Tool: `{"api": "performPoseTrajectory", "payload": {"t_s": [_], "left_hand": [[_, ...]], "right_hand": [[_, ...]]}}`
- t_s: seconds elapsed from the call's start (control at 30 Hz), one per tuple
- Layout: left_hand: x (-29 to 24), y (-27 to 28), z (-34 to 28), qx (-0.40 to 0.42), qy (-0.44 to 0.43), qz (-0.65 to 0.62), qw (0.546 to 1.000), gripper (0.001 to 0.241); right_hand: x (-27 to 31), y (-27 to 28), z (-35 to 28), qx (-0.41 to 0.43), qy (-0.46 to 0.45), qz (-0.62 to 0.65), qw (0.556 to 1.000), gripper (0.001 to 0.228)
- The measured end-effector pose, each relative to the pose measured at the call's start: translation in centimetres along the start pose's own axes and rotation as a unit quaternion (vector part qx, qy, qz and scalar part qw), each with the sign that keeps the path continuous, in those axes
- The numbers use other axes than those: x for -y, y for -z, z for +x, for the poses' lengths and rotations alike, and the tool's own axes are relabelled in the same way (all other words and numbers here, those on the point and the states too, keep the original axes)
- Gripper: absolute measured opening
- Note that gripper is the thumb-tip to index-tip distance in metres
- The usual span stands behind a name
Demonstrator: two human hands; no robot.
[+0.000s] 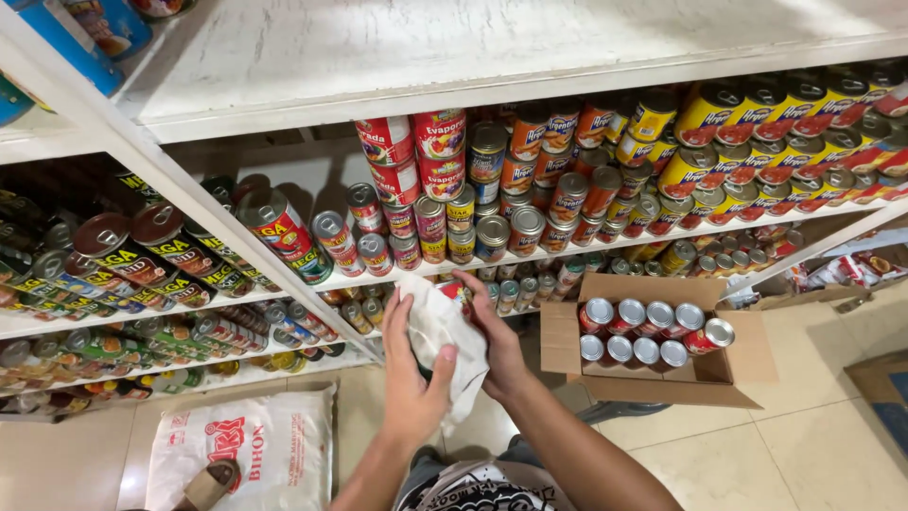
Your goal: Cleaning and organizing canned goods on store shelves by wiping them with a cloth.
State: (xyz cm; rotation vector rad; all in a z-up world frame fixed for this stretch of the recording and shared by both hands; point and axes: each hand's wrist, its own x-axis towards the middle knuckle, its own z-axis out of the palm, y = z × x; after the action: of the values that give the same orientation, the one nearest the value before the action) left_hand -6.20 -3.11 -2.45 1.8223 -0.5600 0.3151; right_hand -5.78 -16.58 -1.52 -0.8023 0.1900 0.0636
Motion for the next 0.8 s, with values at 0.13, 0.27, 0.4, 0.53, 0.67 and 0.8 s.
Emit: {"api": "performPoseTrajectory", "payload": {"t_s": [0.13, 0.27, 0.4, 0.53, 0.67, 0.8], "left_hand": [[-0.7, -0.9, -1.4, -0.023, 0.068, -0.024, 0.997, 0.072], [0.4, -0.5, -1.1, -0.018, 0.163, -0.110, 0.980, 0.069], [1.6, -0.6, -0.8, -0.048, 0.205, -0.212, 0.954, 0.064], [-1.8, -0.7, 1.0, -0.083, 0.339, -0.410, 0.843, 0.062], [-4.7, -1.0, 2.1, -0.110, 0.490, -0.551, 0.667, 0.069], [-0.6, -2.6, -0.6, -0.082, 0.474, -0.614, 0.626, 0.065]], "right_hand": [[-0.8, 1.3, 0.2, 0.032, 0.046, -0.074, 0.996, 0.061], [-2.5, 3.6, 0.6, 0.079, 0.102, -0.092, 0.987, 0.073], [-1.8, 3.5, 0.1, 0.155, 0.203, -0.171, 0.952, 0.086], [-1.3, 3.4, 0.3, 0.157, 0.203, -0.106, 0.961, 0.080], [-1.9, 3.6, 0.7, 0.114, 0.284, -0.137, 0.942, 0.079], [-2.6, 4.3, 1.5, 0.137, 0.411, -0.278, 0.857, 0.077]]}}
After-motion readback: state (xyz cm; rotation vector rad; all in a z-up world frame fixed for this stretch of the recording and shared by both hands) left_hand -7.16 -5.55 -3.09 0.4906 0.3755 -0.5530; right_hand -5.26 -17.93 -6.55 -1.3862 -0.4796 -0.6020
